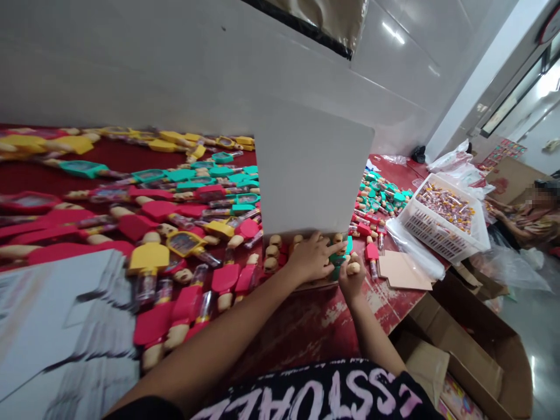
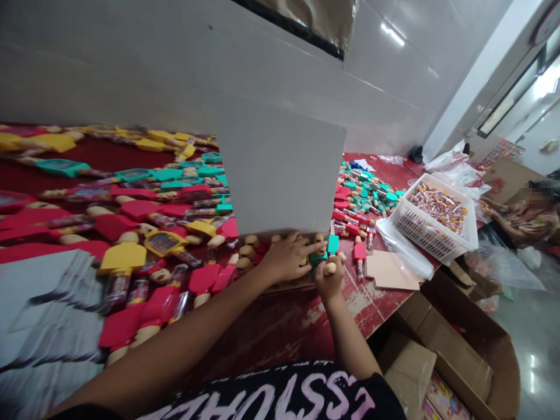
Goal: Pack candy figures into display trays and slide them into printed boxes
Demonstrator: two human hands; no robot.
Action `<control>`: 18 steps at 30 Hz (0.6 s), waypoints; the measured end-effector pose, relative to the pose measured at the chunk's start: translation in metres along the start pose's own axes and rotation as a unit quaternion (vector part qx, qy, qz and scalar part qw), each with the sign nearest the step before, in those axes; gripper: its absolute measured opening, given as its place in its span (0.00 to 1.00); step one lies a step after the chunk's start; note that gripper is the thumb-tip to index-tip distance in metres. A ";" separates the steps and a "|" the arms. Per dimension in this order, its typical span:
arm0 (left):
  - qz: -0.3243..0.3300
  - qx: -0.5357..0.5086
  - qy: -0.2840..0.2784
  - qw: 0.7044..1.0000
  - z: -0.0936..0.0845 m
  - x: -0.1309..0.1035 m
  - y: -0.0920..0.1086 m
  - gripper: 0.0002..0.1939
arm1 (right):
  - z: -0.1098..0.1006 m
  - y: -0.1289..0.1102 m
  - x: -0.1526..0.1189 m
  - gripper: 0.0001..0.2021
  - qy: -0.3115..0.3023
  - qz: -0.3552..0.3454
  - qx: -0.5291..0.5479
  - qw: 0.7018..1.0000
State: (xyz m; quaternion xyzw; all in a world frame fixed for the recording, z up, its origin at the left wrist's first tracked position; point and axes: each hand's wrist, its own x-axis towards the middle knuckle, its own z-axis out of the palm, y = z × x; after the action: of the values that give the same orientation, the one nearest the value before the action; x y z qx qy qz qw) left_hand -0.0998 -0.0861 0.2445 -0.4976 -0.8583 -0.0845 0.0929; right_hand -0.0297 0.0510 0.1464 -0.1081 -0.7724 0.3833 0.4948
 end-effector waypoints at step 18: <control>-0.002 0.019 -0.010 1.000 -0.004 -0.002 0.002 0.30 | 0.020 0.015 -0.002 0.28 -0.074 -0.021 -0.018 0.997</control>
State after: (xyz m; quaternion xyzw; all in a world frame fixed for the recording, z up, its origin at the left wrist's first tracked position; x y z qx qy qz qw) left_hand -0.0965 -0.0880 0.2479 -0.4952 -0.8614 -0.0635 0.0940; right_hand -0.0491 0.0502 0.1301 -0.0716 -0.8155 0.3660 0.4426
